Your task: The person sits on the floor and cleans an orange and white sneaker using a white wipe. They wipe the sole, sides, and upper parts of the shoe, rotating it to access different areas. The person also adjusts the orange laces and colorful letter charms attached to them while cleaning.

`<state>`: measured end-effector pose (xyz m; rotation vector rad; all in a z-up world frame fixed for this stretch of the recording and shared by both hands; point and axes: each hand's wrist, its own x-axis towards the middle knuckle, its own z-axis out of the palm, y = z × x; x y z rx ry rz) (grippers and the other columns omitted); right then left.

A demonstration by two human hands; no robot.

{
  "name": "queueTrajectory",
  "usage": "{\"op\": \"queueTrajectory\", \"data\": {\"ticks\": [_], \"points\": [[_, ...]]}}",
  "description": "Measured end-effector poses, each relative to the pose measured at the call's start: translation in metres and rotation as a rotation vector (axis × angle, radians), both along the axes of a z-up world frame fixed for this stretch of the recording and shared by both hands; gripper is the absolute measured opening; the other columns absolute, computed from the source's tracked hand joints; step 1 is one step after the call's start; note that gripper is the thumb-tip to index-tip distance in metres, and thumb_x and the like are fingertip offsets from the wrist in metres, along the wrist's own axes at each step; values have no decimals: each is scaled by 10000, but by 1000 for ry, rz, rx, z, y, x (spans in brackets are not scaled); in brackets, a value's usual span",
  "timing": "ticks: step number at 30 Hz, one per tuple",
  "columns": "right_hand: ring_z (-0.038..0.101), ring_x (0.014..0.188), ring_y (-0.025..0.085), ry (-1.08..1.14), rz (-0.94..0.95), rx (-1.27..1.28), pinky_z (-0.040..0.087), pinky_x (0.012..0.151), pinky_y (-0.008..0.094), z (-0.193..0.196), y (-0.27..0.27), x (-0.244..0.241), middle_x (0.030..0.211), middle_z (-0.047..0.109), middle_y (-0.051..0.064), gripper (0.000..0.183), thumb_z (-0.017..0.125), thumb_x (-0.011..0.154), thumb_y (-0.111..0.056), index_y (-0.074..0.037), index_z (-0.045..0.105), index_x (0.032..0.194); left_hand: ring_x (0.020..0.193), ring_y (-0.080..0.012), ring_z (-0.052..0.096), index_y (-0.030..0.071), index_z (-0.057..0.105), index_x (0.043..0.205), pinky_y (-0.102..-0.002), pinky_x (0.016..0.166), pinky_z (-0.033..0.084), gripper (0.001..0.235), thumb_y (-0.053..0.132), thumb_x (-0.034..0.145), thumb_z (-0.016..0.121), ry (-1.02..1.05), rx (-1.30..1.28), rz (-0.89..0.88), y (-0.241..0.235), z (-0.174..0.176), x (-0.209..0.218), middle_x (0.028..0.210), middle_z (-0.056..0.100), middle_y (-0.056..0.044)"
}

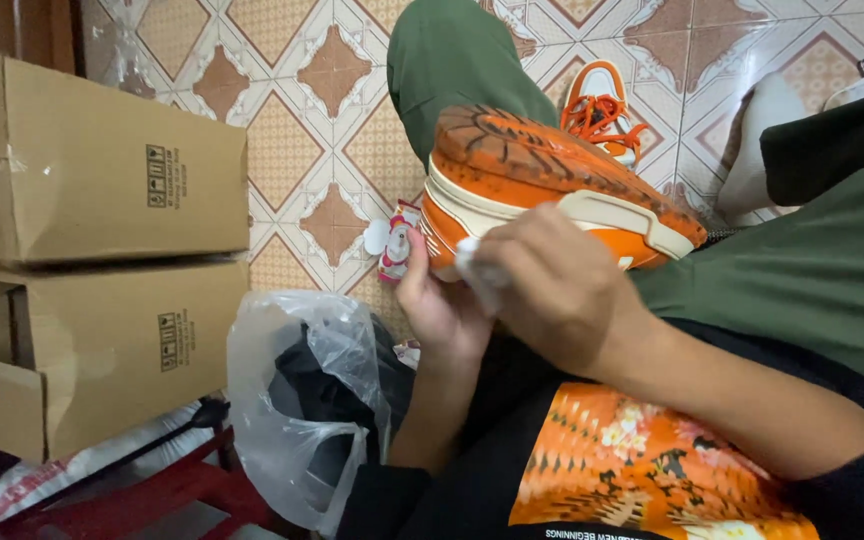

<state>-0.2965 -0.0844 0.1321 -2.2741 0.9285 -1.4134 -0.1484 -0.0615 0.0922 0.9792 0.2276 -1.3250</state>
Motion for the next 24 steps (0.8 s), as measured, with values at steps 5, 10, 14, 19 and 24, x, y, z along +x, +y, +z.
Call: {"op": "queueTrajectory", "data": {"ticks": [5,10,14,19,24], "points": [[783,976,417,40,-69,156,664,880,503,-40,5,-59,1103,809,141,271,769,988,135,-44,846,1175,1587,-381,674,31,668,1714,-581,1342,552,743,422,1106,839,-72,59,154,-19,49,-3,1711,706,-225],[666,1005,397,154,-47,264,560,905,481,-52,25,-99,1107,754,202,189,901,1178,121,53,724,1173,1603,-439,689,-20,699,1713,-574,1373,566,609,424,1308,601,-50,-380,-84,16,-10,21,1695,755,-234],[702,992,342,212,-135,306,579,924,455,-75,39,-122,1136,795,134,180,942,1184,57,-25,782,1184,1613,-419,682,-22,661,1751,-562,1368,572,617,401,1306,602,-72,-355,-122,13,-2,19,1715,742,-220],[798,1064,298,188,-98,394,639,954,427,-88,54,-121,1229,833,145,216,920,1116,69,-33,817,1275,1618,-406,676,-14,644,1767,-544,1357,571,667,429,1270,606,-115,-254,-97,4,8,19,1727,730,-213],[805,1103,322,50,-53,427,631,1050,435,-68,57,-107,1307,872,171,294,806,1114,121,-16,832,1374,1618,-417,672,4,644,1773,-575,1374,556,644,461,1331,544,-43,-313,-152,5,9,29,1728,730,-216]]}}
